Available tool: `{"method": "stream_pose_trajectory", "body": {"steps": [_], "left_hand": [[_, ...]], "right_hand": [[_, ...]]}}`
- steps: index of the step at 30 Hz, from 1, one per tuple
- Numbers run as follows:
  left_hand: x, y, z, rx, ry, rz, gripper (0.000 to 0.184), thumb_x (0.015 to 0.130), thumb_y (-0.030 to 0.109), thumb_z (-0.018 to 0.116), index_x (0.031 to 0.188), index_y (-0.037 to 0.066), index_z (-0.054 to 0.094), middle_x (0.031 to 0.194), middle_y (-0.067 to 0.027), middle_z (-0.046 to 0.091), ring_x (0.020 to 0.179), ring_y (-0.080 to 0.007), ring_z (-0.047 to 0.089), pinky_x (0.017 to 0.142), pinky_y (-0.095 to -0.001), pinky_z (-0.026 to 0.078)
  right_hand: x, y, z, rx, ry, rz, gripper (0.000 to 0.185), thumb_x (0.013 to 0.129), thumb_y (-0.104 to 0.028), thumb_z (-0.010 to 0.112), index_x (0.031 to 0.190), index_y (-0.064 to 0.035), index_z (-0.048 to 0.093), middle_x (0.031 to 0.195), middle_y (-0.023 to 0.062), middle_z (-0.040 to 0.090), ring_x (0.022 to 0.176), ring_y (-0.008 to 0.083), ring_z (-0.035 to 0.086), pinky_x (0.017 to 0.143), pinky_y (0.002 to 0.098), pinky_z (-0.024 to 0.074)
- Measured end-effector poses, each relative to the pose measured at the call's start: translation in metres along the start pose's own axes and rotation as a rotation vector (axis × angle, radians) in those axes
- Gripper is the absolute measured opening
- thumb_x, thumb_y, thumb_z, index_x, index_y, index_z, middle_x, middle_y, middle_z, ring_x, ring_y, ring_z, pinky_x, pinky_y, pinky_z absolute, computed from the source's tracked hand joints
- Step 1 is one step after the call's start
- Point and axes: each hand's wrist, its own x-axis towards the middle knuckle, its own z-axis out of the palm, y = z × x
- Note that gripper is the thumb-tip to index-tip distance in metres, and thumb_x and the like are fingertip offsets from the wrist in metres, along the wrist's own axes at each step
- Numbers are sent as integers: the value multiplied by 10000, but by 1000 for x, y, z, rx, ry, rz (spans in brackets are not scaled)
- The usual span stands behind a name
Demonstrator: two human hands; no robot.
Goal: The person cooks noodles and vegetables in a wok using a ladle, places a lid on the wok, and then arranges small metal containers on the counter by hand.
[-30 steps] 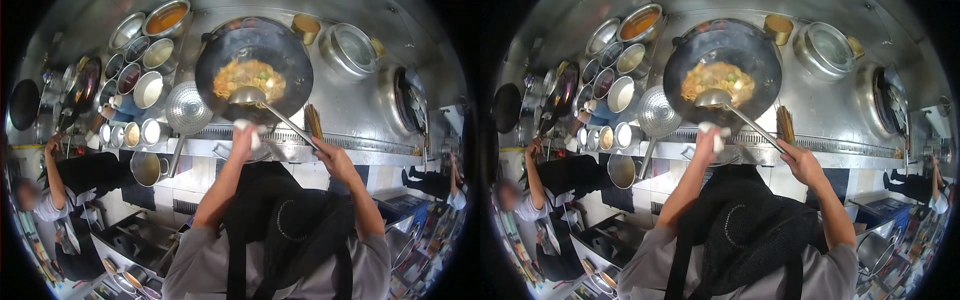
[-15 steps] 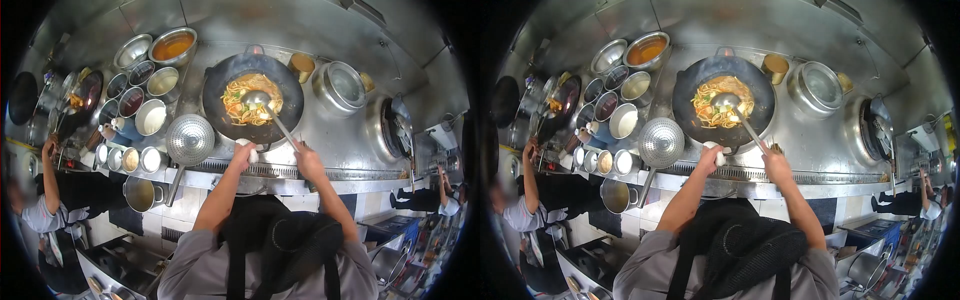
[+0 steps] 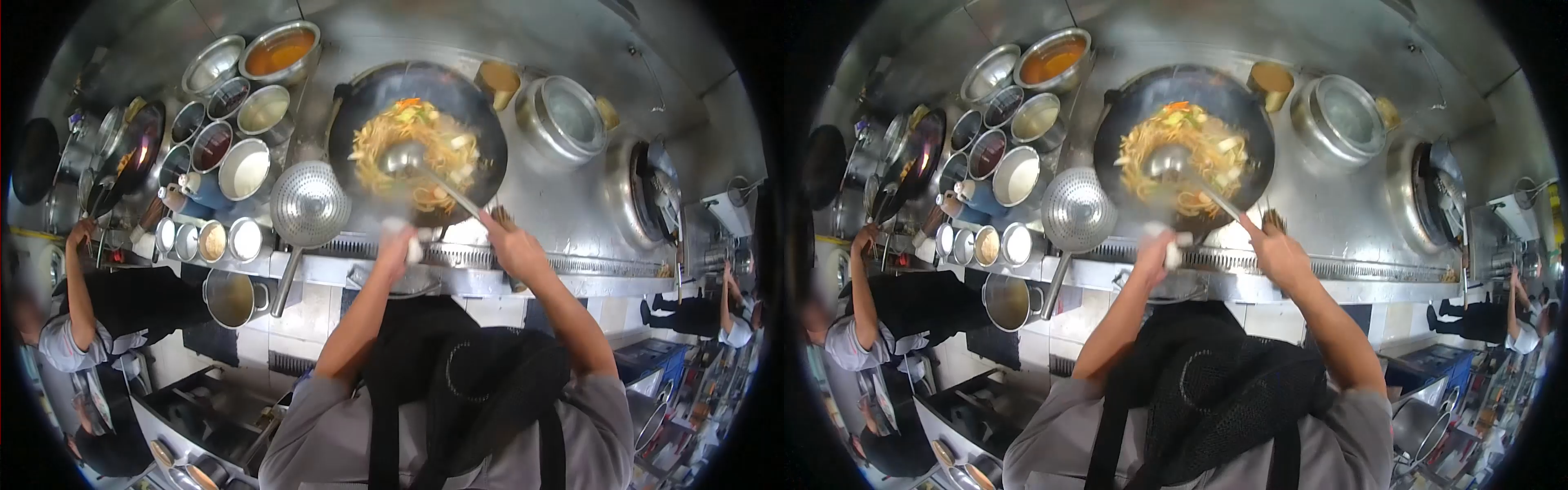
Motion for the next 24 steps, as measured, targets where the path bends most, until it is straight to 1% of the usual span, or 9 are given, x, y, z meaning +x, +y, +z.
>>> {"method": "stream_pose_trajectory", "body": {"steps": [2, 4, 8, 10, 12, 14, 17, 22, 24], "left_hand": [[-57, -2, 14, 61, 157, 144, 257, 864, 36, 649, 1098, 46, 545, 988, -80, 588, 850, -217, 643, 659, -376, 541], [-59, -5, 23, 27, 129, 320, 269, 860, 41, 655, 1104, 43, 541, 958, -74, 590, 834, -207, 630, 643, -375, 526], [-20, 10, 32, 60, 115, 110, 231, 881, 78, 656, 1090, 59, 562, 979, -65, 610, 742, -168, 602, 607, -349, 496], [-27, -6, 20, 41, 105, 143, 277, 884, 62, 640, 1141, 48, 540, 1000, -79, 621, 793, -195, 645, 642, -367, 537], [-69, -4, 27, 1, 51, 289, 299, 884, 21, 609, 1171, 52, 530, 1050, -87, 646, 1032, -236, 691, 853, -395, 591], [-77, 7, 35, 42, 111, 264, 276, 886, 32, 612, 1148, 62, 533, 1035, -75, 632, 954, -208, 674, 838, -384, 579], [-19, -3, 22, -32, 86, 177, 270, 868, 77, 663, 1095, 44, 521, 972, -74, 608, 818, -181, 625, 643, -372, 522], [15, 3, 25, -18, 60, 242, 258, 849, 62, 650, 1061, 43, 505, 936, -84, 564, 738, -204, 602, 584, -390, 553], [32, 1, 27, -21, 69, 232, 278, 836, 42, 650, 1071, 38, 502, 936, -88, 565, 744, -215, 609, 577, -386, 554]], "right_hand": [[-24, 27, -42, -72, -53, 12, 499, 1014, -179, 549, 1509, -216, 498, 990, 208, 677, 850, 418, 696, 778, 517, 564], [-22, 39, -56, -130, -128, 26, 488, 1016, -182, 544, 1502, -209, 504, 981, 205, 677, 851, 417, 696, 778, 519, 563], [19, 33, 14, -119, -21, -2, 553, 966, -133, 564, 1511, -190, 488, 1052, 248, 685, 874, 434, 705, 771, 525, 569], [-5, 16, -14, -82, 6, -87, 549, 972, -136, 562, 1511, -224, 502, 1051, 238, 686, 875, 426, 706, 763, 521, 569], [-21, 38, -49, -86, 30, -113, 550, 976, -136, 564, 1508, -269, 516, 1062, 224, 690, 834, 426, 706, 737, 518, 573], [-27, 54, -65, -171, -161, 62, 541, 977, -157, 586, 1499, -291, 529, 1040, 208, 704, 841, 429, 706, 737, 520, 570], [-6, 44, -6, 6, 3, 19, 494, 975, -176, 622, 1460, -260, 573, 981, 230, 714, 860, 455, 697, 776, 535, 556], [-12, 56, 2, 504, 183, -137, 427, 970, -154, 663, 1391, -94, 620, 1025, 279, 716, 890, 463, 700, 818, 470, 560], [-17, 51, 3, 565, 205, -59, 433, 978, -156, 655, 1400, -73, 609, 1046, 287, 712, 924, 450, 707, 833, 453, 557]]}}
